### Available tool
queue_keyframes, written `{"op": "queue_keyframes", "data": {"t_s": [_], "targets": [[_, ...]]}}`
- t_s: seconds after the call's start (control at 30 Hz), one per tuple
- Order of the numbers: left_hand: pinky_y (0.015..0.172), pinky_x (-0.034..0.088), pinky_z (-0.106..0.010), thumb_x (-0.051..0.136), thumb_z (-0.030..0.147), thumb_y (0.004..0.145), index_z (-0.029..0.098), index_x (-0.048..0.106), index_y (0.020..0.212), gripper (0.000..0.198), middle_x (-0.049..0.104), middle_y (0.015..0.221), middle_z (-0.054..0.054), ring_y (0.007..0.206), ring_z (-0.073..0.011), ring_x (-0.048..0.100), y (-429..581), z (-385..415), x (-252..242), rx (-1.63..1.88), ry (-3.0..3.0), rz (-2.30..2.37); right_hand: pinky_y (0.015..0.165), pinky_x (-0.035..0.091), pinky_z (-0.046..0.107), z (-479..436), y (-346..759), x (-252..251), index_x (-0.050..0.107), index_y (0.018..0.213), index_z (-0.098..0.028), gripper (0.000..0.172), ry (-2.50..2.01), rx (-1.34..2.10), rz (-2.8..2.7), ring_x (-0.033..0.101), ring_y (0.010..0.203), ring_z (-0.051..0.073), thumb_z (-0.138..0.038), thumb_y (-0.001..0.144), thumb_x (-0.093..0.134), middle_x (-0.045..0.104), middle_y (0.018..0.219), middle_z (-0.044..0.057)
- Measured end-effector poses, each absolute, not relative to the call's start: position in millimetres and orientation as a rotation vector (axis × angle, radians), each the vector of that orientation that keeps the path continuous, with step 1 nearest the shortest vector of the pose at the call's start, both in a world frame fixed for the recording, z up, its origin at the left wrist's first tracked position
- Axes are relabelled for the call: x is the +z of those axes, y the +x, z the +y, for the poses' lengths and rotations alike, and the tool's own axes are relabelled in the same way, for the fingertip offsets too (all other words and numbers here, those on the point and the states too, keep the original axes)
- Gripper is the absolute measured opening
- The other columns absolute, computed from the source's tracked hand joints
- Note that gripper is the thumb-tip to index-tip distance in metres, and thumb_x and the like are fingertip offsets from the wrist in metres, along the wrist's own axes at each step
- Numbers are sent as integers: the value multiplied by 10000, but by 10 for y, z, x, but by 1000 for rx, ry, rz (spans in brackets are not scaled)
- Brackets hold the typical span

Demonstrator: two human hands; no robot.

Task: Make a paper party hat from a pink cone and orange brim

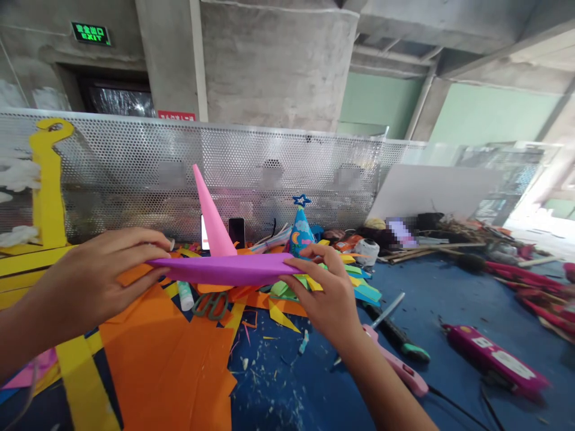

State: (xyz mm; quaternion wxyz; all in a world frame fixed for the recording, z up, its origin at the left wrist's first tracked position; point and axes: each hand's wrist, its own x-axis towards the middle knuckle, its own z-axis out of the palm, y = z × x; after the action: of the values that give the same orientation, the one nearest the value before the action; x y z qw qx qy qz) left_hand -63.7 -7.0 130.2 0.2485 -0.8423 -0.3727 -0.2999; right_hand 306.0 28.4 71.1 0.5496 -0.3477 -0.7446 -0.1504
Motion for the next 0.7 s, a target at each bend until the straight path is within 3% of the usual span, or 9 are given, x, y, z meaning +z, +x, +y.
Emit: {"op": "queue_keyframes", "data": {"t_s": [0.2,0.33,0.47,0.6,0.7], "targets": [[759,482,-457,475,350,999,271,675,1134,254,787,993,-68,805,-280,692,-533,-314,1305,-660,-2277,-999,936,604,459,113,2961,790,753,1180,-265,281,-702,-355,-1857,762,1016,280,-173,915,756,805,1074,84],[766,453,-465,462,298,1017,253,704,1171,290,782,997,-73,766,-269,676,-424,-318,1271,-532,-2283,-941,930,603,448,110,2892,802,728,1183,-256,298,-650,-455,-1905,769,999,273,-152,906,757,812,1069,85],[679,428,-440,466,199,994,207,730,1106,287,746,930,-82,761,-285,672,-377,-316,1258,-456,-2246,-1008,998,548,452,67,2748,846,693,1230,-225,345,-700,-631,-2020,740,1074,269,-132,901,744,796,1161,92],[630,417,-433,505,139,933,190,729,988,236,692,816,-70,708,-293,644,-333,-397,1236,-489,-2201,-960,999,489,435,-134,2426,980,698,1157,-209,207,-646,-714,-2156,734,1001,231,-171,954,698,807,1096,41],[619,403,-421,505,117,914,203,685,887,201,654,763,-56,680,-281,613,-288,-462,1212,-515,-2210,-930,892,480,405,-256,2140,1119,718,1069,-186,113,-574,-719,-2273,714,886,211,-216,1008,628,797,975,21]]}}
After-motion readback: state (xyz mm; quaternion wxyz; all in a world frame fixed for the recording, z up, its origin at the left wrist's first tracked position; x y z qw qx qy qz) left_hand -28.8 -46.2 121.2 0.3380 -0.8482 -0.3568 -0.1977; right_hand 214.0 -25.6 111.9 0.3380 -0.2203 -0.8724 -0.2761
